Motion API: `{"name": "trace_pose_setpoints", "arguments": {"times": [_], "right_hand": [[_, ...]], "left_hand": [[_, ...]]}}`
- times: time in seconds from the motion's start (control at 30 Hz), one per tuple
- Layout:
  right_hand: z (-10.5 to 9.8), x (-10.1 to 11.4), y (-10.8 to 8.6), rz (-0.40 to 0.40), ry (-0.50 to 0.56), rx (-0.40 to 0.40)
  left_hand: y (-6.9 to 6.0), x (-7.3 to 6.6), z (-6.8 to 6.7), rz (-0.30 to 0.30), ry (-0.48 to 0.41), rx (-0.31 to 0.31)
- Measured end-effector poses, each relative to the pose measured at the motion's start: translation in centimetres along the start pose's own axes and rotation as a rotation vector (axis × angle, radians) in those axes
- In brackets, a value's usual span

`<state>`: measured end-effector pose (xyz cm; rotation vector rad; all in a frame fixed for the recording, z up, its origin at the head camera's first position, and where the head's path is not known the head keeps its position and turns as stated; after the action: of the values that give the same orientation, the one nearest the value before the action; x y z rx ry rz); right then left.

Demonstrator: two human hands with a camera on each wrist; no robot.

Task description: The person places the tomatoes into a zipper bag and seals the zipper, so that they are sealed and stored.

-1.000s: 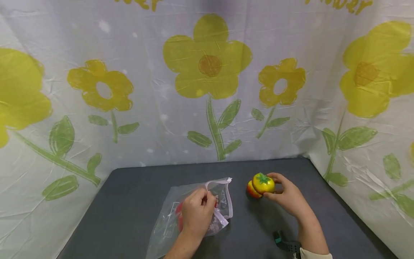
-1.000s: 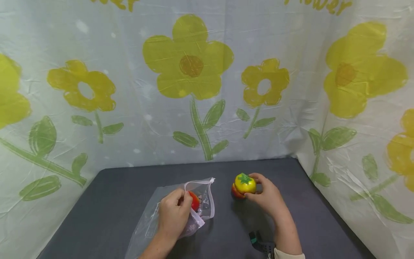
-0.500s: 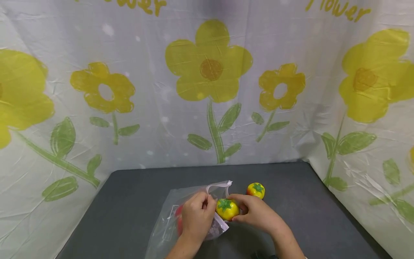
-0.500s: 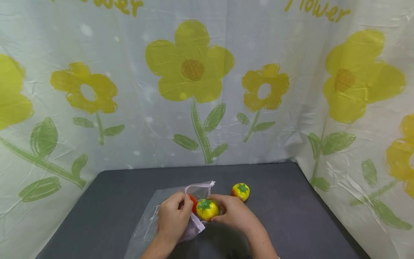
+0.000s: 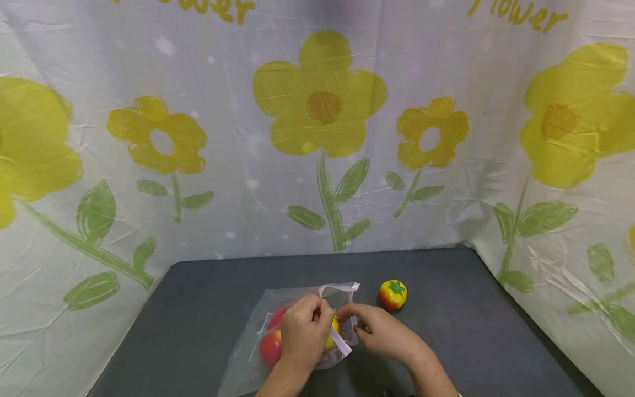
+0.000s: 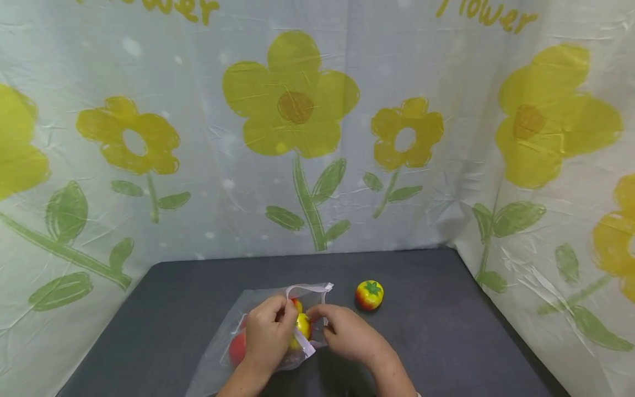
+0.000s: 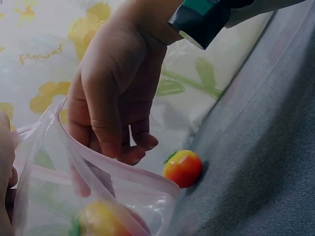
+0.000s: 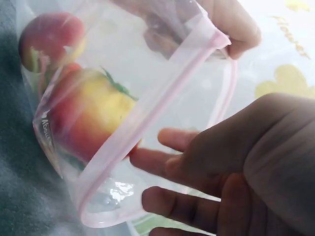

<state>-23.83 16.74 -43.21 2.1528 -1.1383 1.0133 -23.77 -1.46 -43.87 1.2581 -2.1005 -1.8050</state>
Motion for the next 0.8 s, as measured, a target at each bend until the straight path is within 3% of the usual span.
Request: {"name": "trace_pose_setpoints", "arguments": {"times": [0.17,0.33,0.43,0.63,0.7,0.8], "right_hand": [[0.2,0.3,0.1,-0.021,-0.014,0.011],[-0.8,0.1,-0.5,0.013,0.006,-0.039],[-2.0,-0.4,-0.8,0.054,-0.026,-0.161],[-4.4,-3.3,-1.7,0.25,-0.136,-0.535],[-4.8,-4.7,-1.9,0.323,-0.16,-0.596],[-4.9,-6.8,-2.1,0.42,-0.162,-0.606]], "left_hand": [[0.1,0.0,0.0,0.024,0.008,-0.013],[0.1,0.1,-0.1,0.01,0.004,-0.017],[0.1,0.2,-0.2,0.005,0.002,-0.019],[0.2,0.2,-0.1,-0.004,-0.005,-0.015],[0.1,0.2,-0.1,-0.004,-0.004,-0.016],[0.1,0.2,0.0,-0.006,0.0,-0.014]]}}
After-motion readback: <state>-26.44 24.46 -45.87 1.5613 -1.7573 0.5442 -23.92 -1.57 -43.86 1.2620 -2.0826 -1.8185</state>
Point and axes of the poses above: each hand's wrist, its own y-axis towards the middle knuckle, its own z-axis out of the palm, x = y × z, the point moved 2 cm from there along y, towards the middle knuckle, and after that the axes turned 7 degrees about y, right-handed, at the moved point
